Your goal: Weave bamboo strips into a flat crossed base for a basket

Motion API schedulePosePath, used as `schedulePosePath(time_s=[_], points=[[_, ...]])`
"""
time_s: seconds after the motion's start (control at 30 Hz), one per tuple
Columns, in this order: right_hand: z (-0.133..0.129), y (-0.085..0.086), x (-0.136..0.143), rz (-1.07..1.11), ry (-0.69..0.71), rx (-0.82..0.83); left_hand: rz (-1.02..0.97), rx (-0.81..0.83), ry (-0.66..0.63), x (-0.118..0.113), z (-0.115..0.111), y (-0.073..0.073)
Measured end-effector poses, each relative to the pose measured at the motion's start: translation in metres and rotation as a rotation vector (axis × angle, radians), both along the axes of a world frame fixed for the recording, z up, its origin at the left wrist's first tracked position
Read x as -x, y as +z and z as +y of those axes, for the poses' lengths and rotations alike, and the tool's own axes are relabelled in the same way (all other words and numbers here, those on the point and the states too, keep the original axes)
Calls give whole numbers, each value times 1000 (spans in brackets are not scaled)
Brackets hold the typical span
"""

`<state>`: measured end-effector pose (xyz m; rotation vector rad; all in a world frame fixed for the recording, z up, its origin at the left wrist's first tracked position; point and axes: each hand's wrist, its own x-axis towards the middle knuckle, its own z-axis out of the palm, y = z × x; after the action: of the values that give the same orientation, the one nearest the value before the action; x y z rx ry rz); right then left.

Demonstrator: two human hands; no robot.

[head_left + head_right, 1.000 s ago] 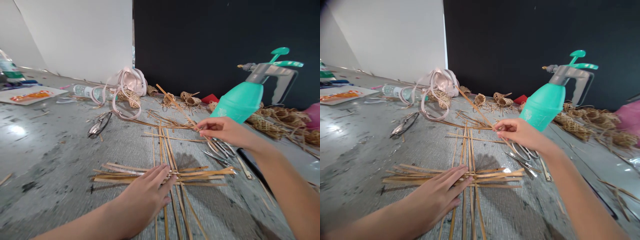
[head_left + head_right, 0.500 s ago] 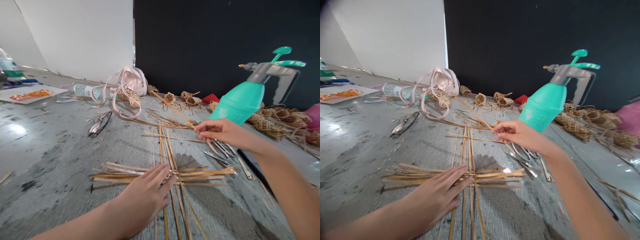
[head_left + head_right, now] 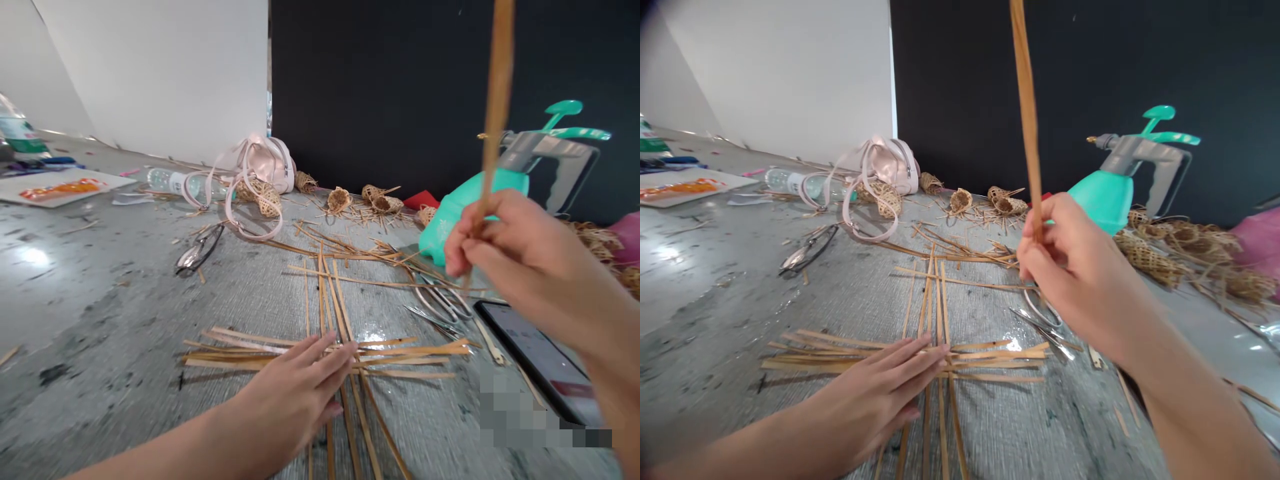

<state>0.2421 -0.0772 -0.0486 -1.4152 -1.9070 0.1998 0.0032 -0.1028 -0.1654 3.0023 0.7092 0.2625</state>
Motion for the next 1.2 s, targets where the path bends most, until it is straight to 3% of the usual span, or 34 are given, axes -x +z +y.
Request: schedulePosePath(time_s=[0.1, 0.2, 0.3, 0.4, 0.53, 0.67, 0.83, 1.0, 1.2], points=[[-29, -8, 13, -80, 67, 75, 15, 30, -26, 0, 0, 0], [-46, -32, 12, -164, 123, 215, 0, 26, -32, -1, 2, 4], [-45, -63, 0, -242, 68, 372, 3, 50, -59, -3, 4, 13], [-36, -89, -10, -326, 45, 398, 7, 38, -67, -5, 4, 19], [-26, -105, -14, -326, 128, 418, 17, -40, -59, -6, 2, 15], [-21, -100, -16, -272, 99, 421, 18, -76, -48, -6, 0, 10], [-4, -78, -34, -184, 68, 347, 7, -28, -51, -5, 1, 9], [39, -64, -51, -195, 59, 239, 11, 17, -48, -4, 1, 6], [86, -63, -65, -358, -11, 147, 0, 47, -45, -4, 0, 8]])
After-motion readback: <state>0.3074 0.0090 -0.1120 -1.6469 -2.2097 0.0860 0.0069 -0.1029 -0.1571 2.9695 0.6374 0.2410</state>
